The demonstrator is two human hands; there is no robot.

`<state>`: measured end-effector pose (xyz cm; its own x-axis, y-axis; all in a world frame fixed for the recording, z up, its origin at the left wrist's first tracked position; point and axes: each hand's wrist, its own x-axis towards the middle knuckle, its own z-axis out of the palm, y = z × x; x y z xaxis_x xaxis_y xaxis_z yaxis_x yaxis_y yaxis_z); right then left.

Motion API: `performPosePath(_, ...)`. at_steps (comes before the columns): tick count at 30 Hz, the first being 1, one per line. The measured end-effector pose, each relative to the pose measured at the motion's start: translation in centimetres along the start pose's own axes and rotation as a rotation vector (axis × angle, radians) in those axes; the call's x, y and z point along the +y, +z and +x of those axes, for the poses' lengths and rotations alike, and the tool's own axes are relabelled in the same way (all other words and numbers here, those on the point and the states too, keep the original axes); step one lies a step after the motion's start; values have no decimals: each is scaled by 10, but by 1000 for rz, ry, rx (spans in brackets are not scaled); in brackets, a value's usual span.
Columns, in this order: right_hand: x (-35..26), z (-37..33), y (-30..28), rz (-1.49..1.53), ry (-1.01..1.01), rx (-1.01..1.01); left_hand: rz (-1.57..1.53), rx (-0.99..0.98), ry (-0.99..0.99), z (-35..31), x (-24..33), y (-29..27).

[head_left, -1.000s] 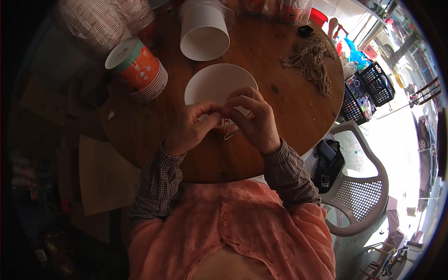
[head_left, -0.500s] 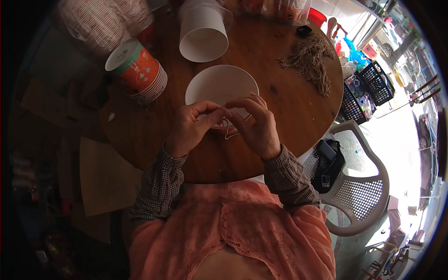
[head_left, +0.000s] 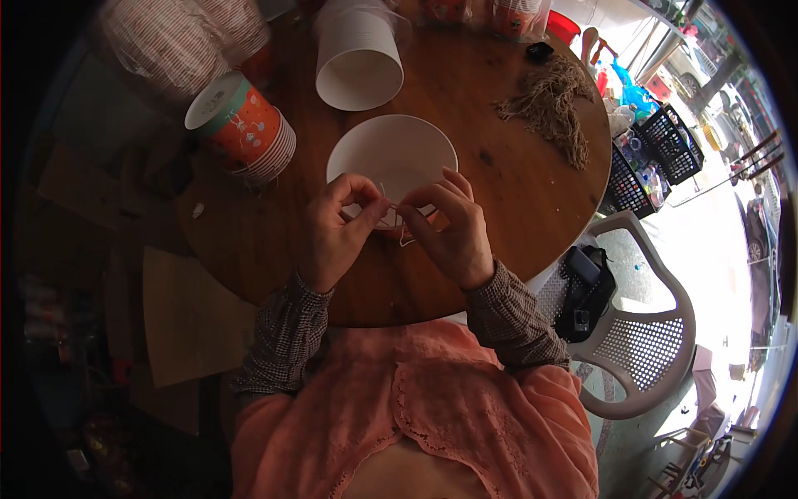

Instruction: A person attaches thin strings or rubber bands to the rims of paper bowls for packaging.

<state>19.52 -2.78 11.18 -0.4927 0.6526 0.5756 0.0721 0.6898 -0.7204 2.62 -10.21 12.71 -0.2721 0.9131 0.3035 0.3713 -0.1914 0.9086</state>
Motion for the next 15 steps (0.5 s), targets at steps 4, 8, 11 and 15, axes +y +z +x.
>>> performPosePath(4,1,1,0,7,-10,3,406,25,292,0,2,-2)
performPosePath(8,1,2,0,11,-26,9,443,30,350,0,2,-1)
performPosePath(11,1,3,-1,13,-36,7,413,33,348,0,3,0)
performPosePath(15,4,4,0,-4,-65,26,302,-44,284,2,0,-1)
